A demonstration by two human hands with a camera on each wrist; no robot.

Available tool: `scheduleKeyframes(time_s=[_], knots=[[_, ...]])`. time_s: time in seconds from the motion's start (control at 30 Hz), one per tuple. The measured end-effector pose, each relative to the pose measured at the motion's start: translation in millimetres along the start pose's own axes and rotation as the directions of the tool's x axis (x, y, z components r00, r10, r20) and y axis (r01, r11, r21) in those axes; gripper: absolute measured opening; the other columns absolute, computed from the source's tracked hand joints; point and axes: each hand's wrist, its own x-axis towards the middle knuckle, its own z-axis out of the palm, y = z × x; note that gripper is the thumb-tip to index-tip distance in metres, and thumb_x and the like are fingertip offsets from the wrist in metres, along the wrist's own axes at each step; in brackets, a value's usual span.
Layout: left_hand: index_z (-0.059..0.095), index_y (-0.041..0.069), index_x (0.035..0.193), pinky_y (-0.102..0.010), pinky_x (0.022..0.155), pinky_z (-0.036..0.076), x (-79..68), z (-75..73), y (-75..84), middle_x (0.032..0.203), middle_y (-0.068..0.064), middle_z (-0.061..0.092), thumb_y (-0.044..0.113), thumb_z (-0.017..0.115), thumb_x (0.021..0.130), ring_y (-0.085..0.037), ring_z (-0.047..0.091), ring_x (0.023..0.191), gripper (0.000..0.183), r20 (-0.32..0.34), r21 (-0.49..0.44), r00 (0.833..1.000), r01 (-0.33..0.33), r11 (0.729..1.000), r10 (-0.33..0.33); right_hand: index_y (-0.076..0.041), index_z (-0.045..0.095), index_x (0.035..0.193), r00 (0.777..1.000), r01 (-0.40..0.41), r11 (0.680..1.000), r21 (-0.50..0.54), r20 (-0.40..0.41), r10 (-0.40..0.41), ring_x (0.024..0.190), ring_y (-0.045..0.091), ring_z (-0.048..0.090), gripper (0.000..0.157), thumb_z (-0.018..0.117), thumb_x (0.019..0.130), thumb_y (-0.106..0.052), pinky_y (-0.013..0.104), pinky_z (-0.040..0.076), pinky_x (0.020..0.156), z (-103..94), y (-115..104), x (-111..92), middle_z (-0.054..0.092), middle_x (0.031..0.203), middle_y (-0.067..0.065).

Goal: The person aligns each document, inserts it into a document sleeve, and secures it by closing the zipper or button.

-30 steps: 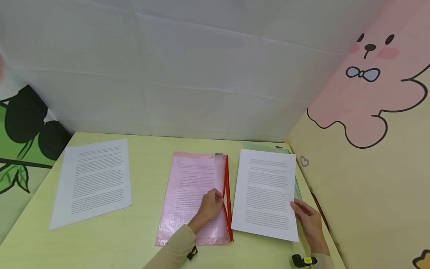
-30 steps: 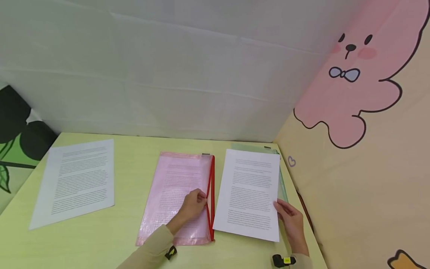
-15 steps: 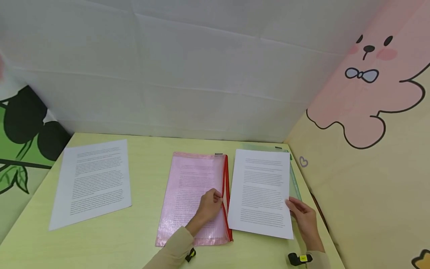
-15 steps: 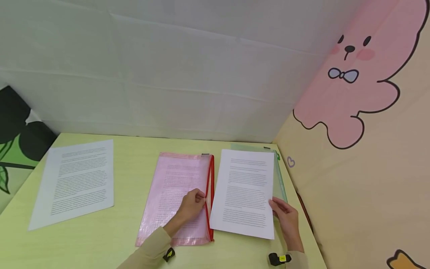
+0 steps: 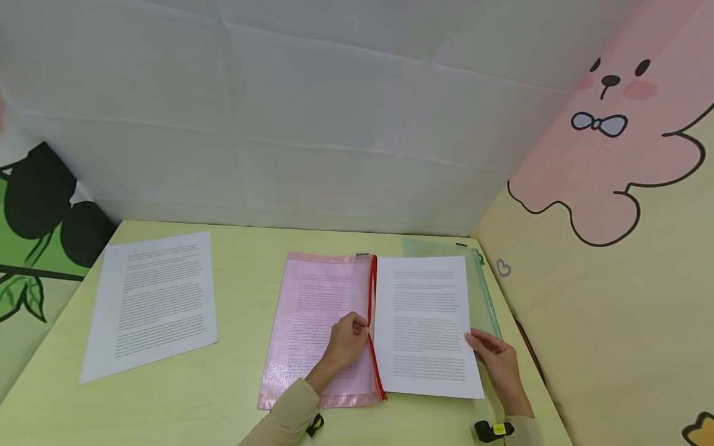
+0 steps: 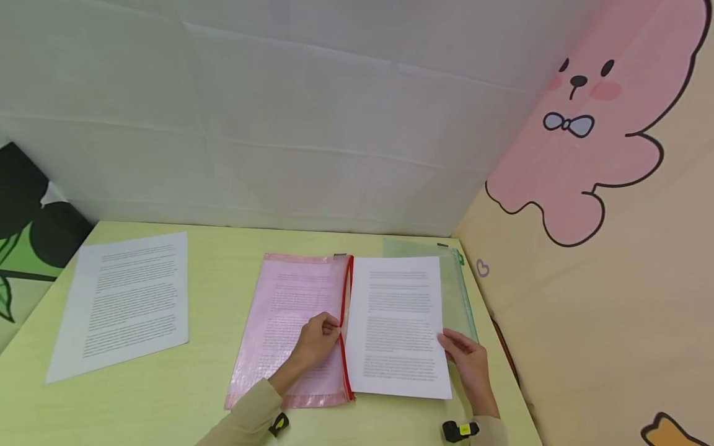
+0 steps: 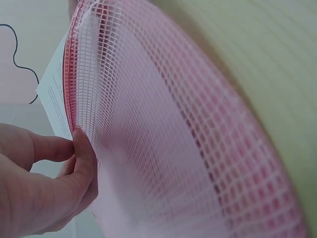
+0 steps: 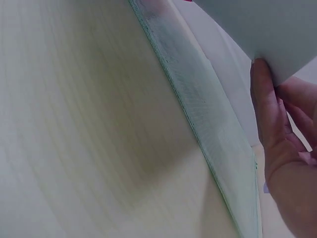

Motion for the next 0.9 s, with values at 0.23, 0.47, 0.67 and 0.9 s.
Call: scheduleKeyframes(time_s=[0.23, 0.47, 0.67, 0.9], knots=[[0.066, -0.003, 0.095, -0.028, 0.073, 0.056, -0.9, -1.1, 0.7, 0.085, -0.008, 0.067, -0.004, 0.064, 0.088, -0.018, 0.065, 0.079, 0.007, -0.010, -0.024, 1.000, -0.019, 1.000, 0.019, 0.009, 0.070, 0.121, 0.999, 0.011, 1.000, -0.021, 0.038, -0.011, 0.086, 0.009, 0.072, 0.037, 0.078, 0.092, -0.012, 0.024, 0.061, 0.074, 3.6, 1.7, 1.5, 0.076, 0.096, -0.005], [0.065, -0.002, 0.094, -0.029, 0.073, 0.056, -1.5, -1.5, 1.2, 0.086, -0.008, 0.067, -0.004, 0.063, 0.089, -0.018, 0.065, 0.080, 0.006, 0.006, -0.010, 1.000, -0.029, 1.000, 0.029, 0.008, 0.068, 0.126, 0.998, 0.004, 0.997, -0.073, 0.058, 0.000, 0.090, 0.010, 0.070, 0.045, 0.079, 0.092, -0.019, 0.024, 0.060, 0.077, 8.8, 4.6, 8.2, 0.075, 0.099, -0.007], [0.065, -0.004, 0.093, -0.028, 0.072, 0.057, -0.5, -1.3, 1.3, 0.085, -0.009, 0.067, -0.005, 0.064, 0.089, -0.019, 0.065, 0.079, 0.005, -0.006, -0.009, 0.998, -0.068, 0.998, 0.068, 0.008, 0.067, 0.127, 0.996, 0.026, 0.993, -0.115, 0.089, -0.016, 0.093, 0.010, 0.071, 0.045, 0.078, 0.093, -0.020, 0.025, 0.060, 0.079, 9.7, 0.1, 10.0, 0.075, 0.104, -0.003], [0.065, -0.004, 0.093, -0.027, 0.071, 0.056, -1.3, -2.2, 4.7, 0.084, -0.009, 0.067, -0.007, 0.064, 0.088, -0.020, 0.065, 0.079, 0.006, -0.023, 0.003, 0.997, -0.078, 0.997, 0.078, 0.010, 0.067, 0.126, 0.994, 0.041, 0.989, -0.145, 0.102, -0.026, 0.091, 0.009, 0.071, 0.045, 0.078, 0.093, -0.018, 0.025, 0.060, 0.079, 3.9, -6.5, 9.6, 0.075, 0.102, -0.005]])
